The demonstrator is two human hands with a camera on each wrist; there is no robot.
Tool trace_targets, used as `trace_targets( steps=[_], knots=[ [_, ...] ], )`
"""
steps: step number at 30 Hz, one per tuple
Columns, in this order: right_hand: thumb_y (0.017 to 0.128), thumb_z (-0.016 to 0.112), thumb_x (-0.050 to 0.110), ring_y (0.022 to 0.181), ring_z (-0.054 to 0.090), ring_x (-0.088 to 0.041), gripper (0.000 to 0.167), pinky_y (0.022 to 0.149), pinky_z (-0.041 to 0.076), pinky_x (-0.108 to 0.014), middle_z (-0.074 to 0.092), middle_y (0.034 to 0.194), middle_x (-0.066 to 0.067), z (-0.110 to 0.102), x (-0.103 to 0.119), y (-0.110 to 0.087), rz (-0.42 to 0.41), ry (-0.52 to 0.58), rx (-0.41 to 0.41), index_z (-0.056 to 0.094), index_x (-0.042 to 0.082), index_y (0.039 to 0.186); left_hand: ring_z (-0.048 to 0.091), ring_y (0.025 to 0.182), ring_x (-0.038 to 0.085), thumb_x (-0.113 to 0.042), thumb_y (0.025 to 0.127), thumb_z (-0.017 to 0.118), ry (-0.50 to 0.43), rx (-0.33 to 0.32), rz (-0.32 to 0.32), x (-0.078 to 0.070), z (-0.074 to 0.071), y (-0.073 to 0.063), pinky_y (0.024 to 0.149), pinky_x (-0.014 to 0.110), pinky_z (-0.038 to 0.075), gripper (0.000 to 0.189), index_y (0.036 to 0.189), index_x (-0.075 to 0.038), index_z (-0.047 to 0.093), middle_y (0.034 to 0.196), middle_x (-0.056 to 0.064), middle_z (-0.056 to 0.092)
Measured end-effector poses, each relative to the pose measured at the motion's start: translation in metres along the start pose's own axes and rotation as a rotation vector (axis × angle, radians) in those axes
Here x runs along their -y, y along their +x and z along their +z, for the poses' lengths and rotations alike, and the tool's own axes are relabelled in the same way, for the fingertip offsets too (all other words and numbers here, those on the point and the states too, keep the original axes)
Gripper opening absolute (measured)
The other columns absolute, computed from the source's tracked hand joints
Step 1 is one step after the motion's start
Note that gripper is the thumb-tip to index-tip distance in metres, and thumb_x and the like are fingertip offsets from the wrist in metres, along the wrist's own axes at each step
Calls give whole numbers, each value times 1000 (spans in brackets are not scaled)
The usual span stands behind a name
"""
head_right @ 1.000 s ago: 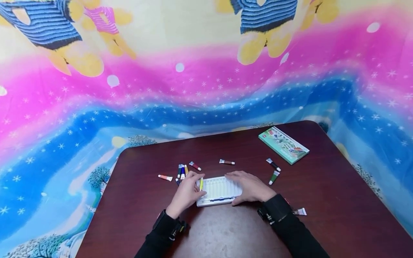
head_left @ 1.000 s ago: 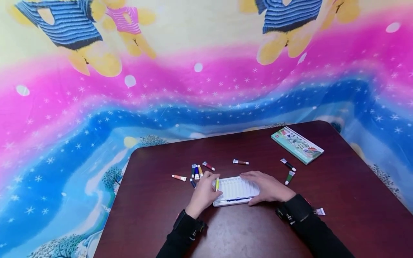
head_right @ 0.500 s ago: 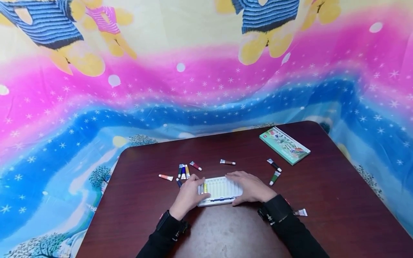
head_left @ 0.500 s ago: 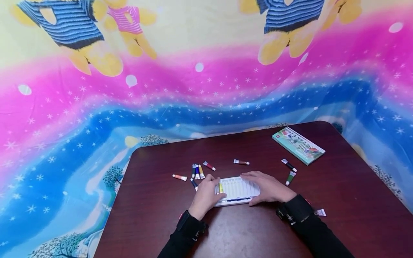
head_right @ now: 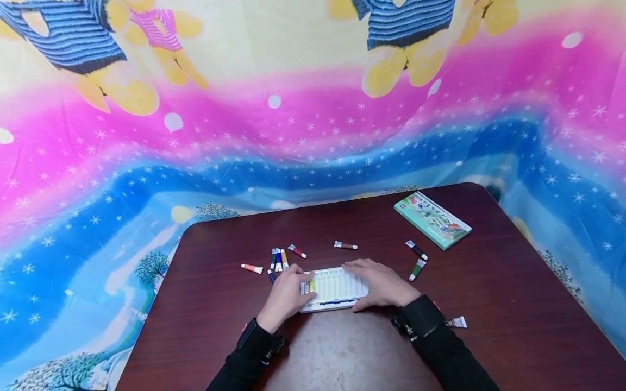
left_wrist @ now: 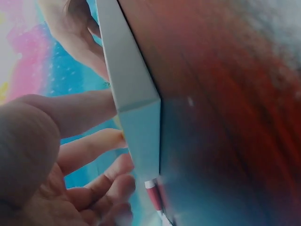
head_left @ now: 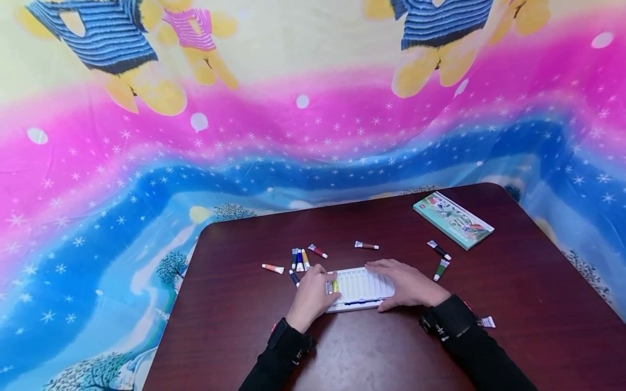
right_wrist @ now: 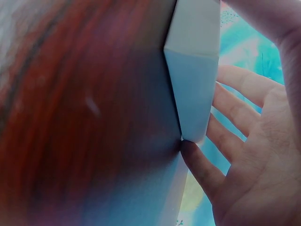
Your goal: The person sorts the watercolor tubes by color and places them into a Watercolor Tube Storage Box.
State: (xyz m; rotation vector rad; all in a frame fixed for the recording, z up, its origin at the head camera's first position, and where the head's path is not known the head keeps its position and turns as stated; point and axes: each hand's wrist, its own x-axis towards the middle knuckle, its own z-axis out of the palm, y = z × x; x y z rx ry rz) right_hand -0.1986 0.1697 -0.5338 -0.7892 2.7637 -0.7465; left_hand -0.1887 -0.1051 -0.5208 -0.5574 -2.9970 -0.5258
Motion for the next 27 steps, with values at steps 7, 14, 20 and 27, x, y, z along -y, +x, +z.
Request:
trace_targets(
  steps=[7, 14, 20, 27],
  knots=[
    [70, 94, 52, 133, 52, -29, 101, 105, 49, -54, 53, 152, -8, 0, 0, 0, -9, -5, -5, 51, 15, 154, 54, 87, 19, -44, 82, 87, 180, -14, 48, -1, 0, -1, 70, 29, 45, 48, 123, -21, 78, 98, 4, 65],
    [70, 93, 54, 134, 51, -30, 102, 106, 47, -57, 53, 152, -8, 1, -1, 1, -1, -3, -2, 51, 17, 155, 57, 88, 19, -47, 82, 86, 171, -2, 40, -1, -1, -1, 71, 29, 46, 50, 124, -21, 78, 100, 4, 67],
    [70, 93, 54, 135, 51, -29, 102, 107, 47, -56, 52, 153, -7, 1, -2, 2, 11, 9, 8, 50, 19, 155, 57, 90, 17, -51, 83, 84, 93, 43, 10, 2, -5, 0, 77, 32, 49, 52, 127, -24, 77, 104, 3, 67],
    [70, 93, 55, 135, 51, -30, 102, 105, 48, -58, 53, 153, -8, 3, -2, 2, 4, -2, -1, 50, 19, 155, 56, 106, 19, -66, 70, 88, 33, 105, 44, 8, -12, -1, 89, 39, 51, 93, 150, -30, 57, 125, 1, 61]
  ],
)
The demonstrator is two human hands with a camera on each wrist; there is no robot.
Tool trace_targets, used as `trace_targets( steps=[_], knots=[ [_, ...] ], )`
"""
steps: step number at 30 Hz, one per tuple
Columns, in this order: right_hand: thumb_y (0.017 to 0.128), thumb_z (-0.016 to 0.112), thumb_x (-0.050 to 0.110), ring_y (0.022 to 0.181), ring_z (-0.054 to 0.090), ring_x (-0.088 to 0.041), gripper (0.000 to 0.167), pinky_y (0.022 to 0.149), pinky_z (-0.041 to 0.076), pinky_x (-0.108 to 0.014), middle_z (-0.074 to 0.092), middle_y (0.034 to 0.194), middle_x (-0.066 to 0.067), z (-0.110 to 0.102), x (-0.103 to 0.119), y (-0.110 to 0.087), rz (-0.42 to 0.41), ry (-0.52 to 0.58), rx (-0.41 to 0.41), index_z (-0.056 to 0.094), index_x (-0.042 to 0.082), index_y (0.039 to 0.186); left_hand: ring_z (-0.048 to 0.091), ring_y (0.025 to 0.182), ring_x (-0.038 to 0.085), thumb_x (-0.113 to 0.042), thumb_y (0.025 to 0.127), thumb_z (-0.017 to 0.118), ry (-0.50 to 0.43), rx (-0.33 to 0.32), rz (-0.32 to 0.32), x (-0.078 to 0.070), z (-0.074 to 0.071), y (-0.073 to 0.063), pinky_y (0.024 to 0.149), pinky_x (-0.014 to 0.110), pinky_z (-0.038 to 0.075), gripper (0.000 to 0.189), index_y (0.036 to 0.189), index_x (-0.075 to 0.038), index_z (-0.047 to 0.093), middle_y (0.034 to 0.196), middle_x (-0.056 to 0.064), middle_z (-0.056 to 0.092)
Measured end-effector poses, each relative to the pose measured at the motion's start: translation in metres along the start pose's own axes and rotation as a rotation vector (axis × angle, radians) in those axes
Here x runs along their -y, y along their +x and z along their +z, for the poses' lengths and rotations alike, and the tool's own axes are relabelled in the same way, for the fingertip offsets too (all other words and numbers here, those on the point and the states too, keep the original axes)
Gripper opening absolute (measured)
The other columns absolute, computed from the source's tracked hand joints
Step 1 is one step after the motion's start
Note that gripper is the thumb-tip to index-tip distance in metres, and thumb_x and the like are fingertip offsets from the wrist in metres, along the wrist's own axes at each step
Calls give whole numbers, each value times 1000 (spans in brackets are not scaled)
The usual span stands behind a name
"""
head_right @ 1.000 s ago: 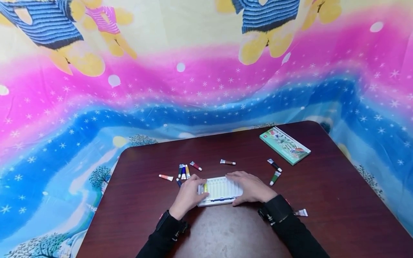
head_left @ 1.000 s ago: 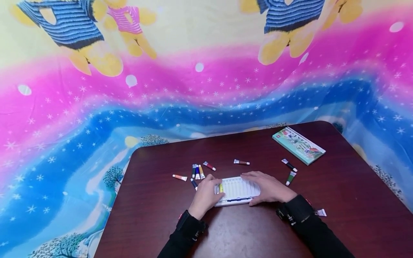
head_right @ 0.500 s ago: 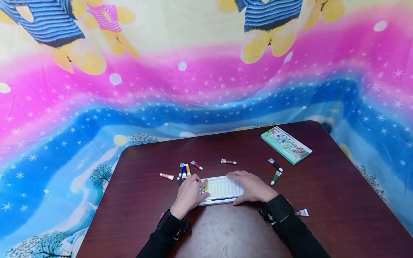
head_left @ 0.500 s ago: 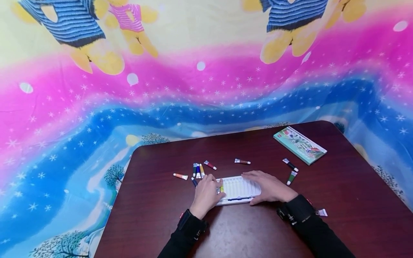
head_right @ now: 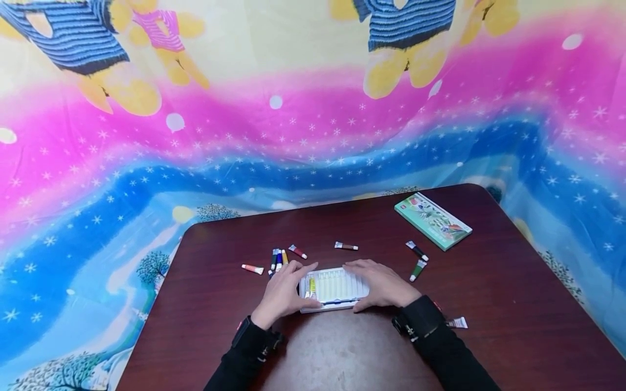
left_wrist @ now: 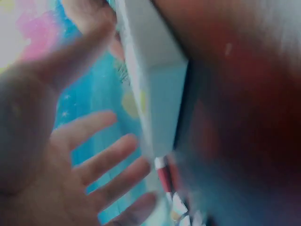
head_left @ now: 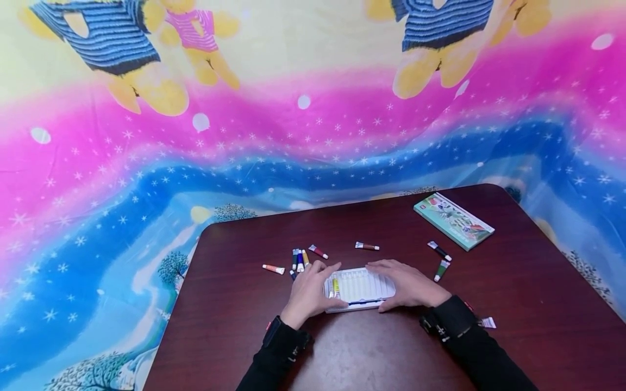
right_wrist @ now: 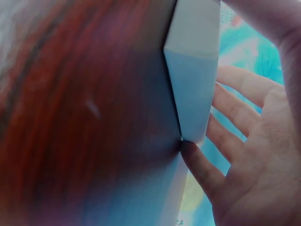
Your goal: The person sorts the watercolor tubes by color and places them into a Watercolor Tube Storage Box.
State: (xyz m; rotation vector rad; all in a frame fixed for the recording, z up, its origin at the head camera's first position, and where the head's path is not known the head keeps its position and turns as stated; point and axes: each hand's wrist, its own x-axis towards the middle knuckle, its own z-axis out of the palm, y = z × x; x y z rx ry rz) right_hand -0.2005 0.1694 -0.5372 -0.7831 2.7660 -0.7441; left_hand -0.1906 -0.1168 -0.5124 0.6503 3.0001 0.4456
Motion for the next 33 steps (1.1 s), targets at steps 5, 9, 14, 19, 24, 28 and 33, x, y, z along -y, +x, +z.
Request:
trace_targets(
  steps=[5, 9, 14, 19, 24, 28, 33],
  knots=[
    [70, 93, 55, 136, 51, -30, 102, 106, 47, -57, 52, 153, -8, -1, 0, 0, 6, 5, -3, 50, 19, 155, 54, 121, 23, -64, 64, 92, 54, 74, 52, 3, -4, 0, 100, 45, 50, 111, 157, -22, 48, 141, 4, 60],
    [69, 93, 55, 134, 51, -30, 103, 105, 48, -57, 53, 152, -9, -2, 0, 1, -3, 2, -9, 50, 18, 155, 54, 120, 24, -61, 66, 93, 69, 85, 56, 3, -6, 1, 101, 44, 49, 108, 156, -18, 49, 141, 5, 61],
    [69, 93, 56, 134, 51, -30, 103, 106, 48, -57, 52, 153, -8, -3, 0, 0, 5, -3, -4, 50, 19, 155, 53, 131, 25, -63, 72, 88, 13, 88, 58, 6, -9, 3, 107, 49, 48, 104, 158, -23, 45, 147, 5, 57],
    [69, 93, 56, 134, 51, -31, 103, 105, 48, -58, 53, 152, -9, -2, 1, -1, 11, 0, -4, 50, 18, 155, 55, 132, 31, -46, 87, 82, -67, -10, 31, 17, -11, 4, 104, 55, 49, 77, 154, -22, 52, 149, 7, 56],
    [69, 93, 55, 134, 51, -31, 103, 105, 48, -57, 53, 153, -9, 0, 1, -2, 6, 5, -6, 50, 17, 155, 62, 122, 35, -21, 91, 80, -22, -128, -59, 35, -17, 9, 94, 54, 55, 60, 147, -16, 60, 140, 12, 63],
    [69, 93, 55, 135, 51, -30, 103, 106, 48, -56, 52, 153, -8, 0, 2, -1, 10, 1, 3, 50, 17, 155, 63, 118, 37, -23, 85, 87, -15, -154, -195, 48, -21, 20, 93, 53, 56, 69, 147, -15, 59, 137, 14, 65],
    [69, 93, 54, 134, 51, -29, 103, 106, 48, -55, 52, 153, -8, 0, 2, 0, 10, -7, 5, 50, 17, 155, 63, 110, 36, -27, 79, 92, -20, -176, -244, 55, -17, 35, 93, 53, 53, 71, 142, -15, 64, 131, 13, 70]
  ],
)
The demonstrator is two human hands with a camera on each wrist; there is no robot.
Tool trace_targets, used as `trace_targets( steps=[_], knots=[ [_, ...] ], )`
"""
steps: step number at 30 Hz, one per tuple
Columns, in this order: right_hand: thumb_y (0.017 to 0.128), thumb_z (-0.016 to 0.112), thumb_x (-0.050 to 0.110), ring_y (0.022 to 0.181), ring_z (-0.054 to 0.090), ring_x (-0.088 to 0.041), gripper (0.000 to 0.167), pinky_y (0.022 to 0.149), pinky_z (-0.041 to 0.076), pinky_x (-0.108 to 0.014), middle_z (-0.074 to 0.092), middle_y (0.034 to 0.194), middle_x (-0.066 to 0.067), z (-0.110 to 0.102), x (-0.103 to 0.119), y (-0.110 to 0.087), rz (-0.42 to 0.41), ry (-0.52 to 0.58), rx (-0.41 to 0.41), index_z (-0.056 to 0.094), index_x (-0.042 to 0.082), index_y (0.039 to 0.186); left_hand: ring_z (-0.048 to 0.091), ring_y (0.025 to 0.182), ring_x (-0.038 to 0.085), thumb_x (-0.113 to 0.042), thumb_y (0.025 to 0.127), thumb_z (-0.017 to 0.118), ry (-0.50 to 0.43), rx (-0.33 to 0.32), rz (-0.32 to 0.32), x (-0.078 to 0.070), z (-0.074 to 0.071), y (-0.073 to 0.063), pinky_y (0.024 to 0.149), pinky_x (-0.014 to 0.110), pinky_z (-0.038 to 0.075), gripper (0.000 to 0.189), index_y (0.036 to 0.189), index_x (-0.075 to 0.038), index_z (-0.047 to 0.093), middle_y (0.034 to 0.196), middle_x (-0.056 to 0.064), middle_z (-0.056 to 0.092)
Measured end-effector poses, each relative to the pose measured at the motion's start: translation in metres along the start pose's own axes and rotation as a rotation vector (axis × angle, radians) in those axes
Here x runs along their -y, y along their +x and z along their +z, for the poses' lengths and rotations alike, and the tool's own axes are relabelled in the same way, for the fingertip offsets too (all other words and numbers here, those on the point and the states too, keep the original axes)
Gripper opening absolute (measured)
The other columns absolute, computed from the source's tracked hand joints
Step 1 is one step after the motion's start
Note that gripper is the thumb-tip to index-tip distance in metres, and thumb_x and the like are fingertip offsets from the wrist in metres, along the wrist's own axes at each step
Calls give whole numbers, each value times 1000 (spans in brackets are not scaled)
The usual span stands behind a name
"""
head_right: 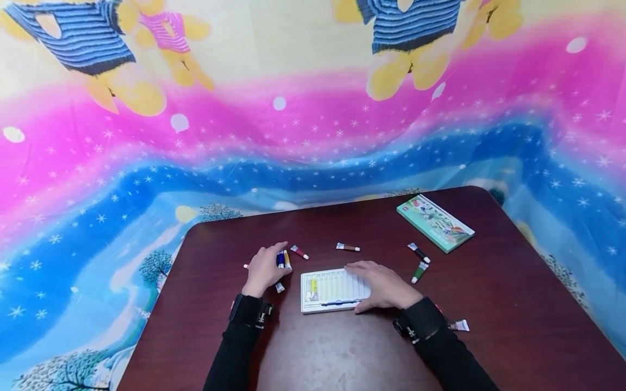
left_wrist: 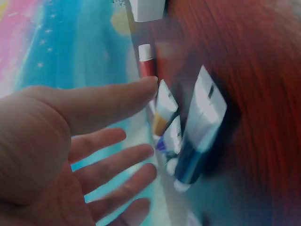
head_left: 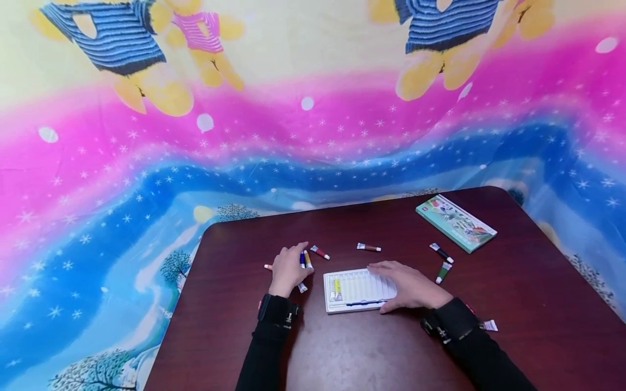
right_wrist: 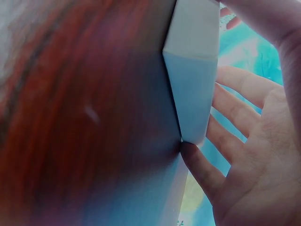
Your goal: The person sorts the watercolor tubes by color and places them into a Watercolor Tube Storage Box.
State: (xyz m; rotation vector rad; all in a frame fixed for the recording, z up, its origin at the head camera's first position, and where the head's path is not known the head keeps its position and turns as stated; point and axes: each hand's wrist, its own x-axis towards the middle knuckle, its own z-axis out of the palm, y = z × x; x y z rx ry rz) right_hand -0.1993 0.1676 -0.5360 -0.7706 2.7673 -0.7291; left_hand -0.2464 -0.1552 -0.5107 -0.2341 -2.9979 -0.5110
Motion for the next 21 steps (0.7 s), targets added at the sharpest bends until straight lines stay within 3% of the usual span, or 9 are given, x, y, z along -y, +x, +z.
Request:
trace_targets(
  steps=[6, 13, 21],
  knots=[
    [70, 93, 55, 135, 52, -30, 103, 106, 48, -56, 53, 152, -9, -2, -1, -1, -5, -3, 1, 50, 16, 155, 63, 100, 32, -22, 82, 90, -13, -30, 32, -4, 11, 2, 85, 48, 56, 53, 131, -13, 72, 122, 13, 73],
    [69, 94, 53, 136, 51, -28, 102, 107, 48, -54, 52, 153, -7, 0, -1, -1, 2, -2, 1, 50, 17, 155, 71, 89, 32, -1, 82, 83, 10, -112, 101, -4, 12, 1, 76, 47, 58, 36, 117, -8, 76, 102, 13, 75],
    [69, 94, 52, 137, 50, -30, 103, 107, 47, -56, 52, 153, -8, 0, 0, -1, 1, -6, -2, 50, 16, 155, 70, 83, 28, -1, 82, 79, 50, -99, 81, -1, 13, 2, 70, 43, 57, 37, 117, -12, 77, 99, 8, 75]
  ],
)
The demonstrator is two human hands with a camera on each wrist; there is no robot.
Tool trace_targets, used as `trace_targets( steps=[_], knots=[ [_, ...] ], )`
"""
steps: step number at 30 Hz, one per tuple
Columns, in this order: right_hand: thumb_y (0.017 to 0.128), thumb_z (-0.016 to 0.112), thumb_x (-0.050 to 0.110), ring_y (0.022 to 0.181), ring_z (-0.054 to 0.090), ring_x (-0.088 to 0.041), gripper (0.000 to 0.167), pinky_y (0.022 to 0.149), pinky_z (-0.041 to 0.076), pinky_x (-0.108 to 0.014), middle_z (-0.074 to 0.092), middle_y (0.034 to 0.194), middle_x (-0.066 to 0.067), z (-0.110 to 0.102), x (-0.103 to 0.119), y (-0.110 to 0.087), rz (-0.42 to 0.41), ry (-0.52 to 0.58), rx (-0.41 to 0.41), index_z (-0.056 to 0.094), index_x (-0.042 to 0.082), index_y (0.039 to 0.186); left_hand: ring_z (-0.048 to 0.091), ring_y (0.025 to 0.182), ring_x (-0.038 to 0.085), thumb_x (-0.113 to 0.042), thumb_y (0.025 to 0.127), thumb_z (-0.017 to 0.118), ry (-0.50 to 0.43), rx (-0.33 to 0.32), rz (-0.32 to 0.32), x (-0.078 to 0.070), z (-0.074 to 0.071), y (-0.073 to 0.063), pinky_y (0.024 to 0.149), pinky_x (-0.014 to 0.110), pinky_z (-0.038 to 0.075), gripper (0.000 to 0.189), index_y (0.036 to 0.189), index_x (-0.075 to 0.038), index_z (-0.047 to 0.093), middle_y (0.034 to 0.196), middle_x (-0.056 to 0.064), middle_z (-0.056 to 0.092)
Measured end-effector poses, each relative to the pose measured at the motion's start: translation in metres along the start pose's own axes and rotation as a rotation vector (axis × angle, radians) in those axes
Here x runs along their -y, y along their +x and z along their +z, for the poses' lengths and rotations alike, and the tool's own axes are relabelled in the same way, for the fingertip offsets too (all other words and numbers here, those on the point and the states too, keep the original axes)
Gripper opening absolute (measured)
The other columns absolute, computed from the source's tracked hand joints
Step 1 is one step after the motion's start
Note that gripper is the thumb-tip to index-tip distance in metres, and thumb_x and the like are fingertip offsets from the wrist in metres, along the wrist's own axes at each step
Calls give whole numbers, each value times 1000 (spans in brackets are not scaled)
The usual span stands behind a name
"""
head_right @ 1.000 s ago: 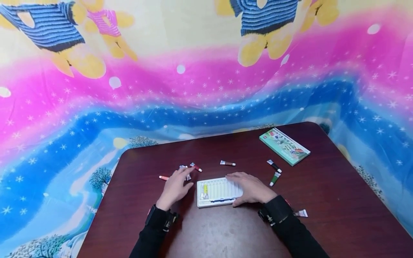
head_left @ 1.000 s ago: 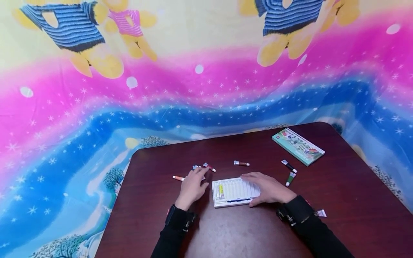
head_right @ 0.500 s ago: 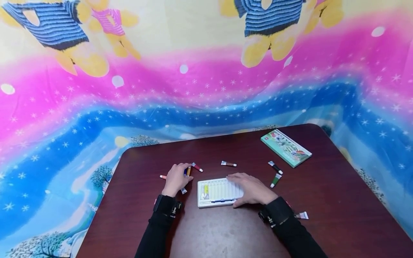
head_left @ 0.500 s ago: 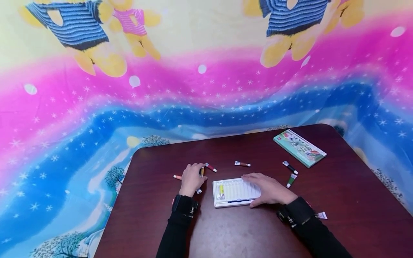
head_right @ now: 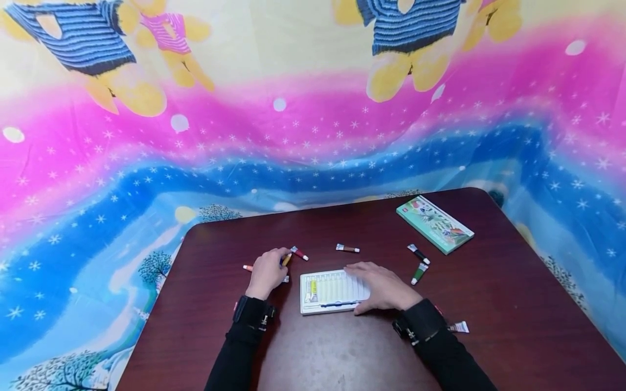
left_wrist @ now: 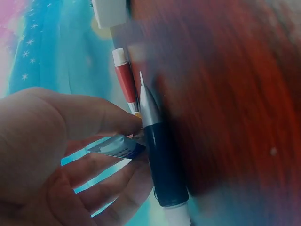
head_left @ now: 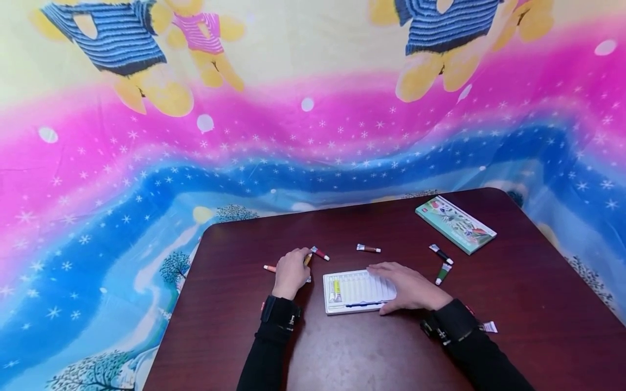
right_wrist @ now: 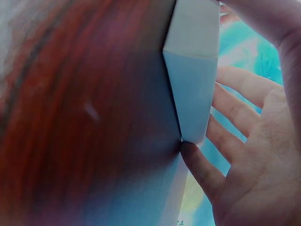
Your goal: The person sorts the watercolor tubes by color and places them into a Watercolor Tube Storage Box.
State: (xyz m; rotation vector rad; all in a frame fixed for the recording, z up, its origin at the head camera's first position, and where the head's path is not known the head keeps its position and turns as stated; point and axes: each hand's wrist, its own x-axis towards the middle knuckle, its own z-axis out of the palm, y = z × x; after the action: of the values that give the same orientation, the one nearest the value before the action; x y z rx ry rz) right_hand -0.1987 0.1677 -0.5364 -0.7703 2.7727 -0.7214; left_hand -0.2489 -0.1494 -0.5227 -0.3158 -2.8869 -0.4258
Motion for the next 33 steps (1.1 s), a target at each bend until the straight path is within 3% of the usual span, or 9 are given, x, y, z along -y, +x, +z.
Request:
trace_targets(
  steps=[9, 15, 18, 23, 28, 33],
  knots=[
    [70, 93, 53, 136, 51, -32, 103, 105, 48, -57, 52, 153, -10, -2, 1, 0, -6, -2, 3, 49, 15, 155, 68, 73, 29, -7, 84, 78, 155, -36, 7, 2, 4, -4, 59, 42, 54, 30, 112, -16, 78, 90, 5, 72],
    [70, 93, 54, 136, 51, -31, 103, 105, 47, -57, 53, 152, -10, -2, 1, 0, -5, -4, 0, 49, 15, 155, 63, 66, 26, -13, 96, 71, 127, 30, -5, 0, 1, -3, 55, 39, 50, 29, 125, -17, 73, 92, 8, 70],
    [70, 93, 54, 135, 51, -32, 103, 104, 48, -57, 53, 152, -10, -2, 1, 0, -14, -11, -6, 50, 15, 155, 58, 65, 24, -15, 101, 67, 27, 62, 3, -1, -3, -2, 56, 37, 47, 37, 137, -19, 66, 96, 9, 69],
    [70, 93, 52, 134, 52, -30, 102, 105, 48, -55, 53, 152, -9, -2, 0, 0, -13, -13, -4, 50, 15, 155, 62, 73, 21, -8, 103, 62, -268, 103, 32, -2, -12, 1, 65, 34, 52, 42, 144, -16, 60, 98, 10, 68],
    [71, 94, 50, 135, 51, -30, 101, 106, 48, -55, 52, 153, -10, -2, 0, -1, -16, 3, -5, 50, 15, 155, 70, 66, 17, 1, 102, 60, -612, 212, -47, 1, -17, 4, 61, 33, 61, 45, 145, -4, 50, 103, 15, 66],
    [71, 94, 49, 137, 51, -32, 102, 105, 48, -56, 52, 153, -10, -3, 1, -1, -26, 3, -9, 49, 15, 156, 72, 67, 18, 2, 101, 62, -733, 234, -66, 3, -22, 3, 64, 35, 63, 46, 145, -5, 49, 104, 16, 64]
  ],
)
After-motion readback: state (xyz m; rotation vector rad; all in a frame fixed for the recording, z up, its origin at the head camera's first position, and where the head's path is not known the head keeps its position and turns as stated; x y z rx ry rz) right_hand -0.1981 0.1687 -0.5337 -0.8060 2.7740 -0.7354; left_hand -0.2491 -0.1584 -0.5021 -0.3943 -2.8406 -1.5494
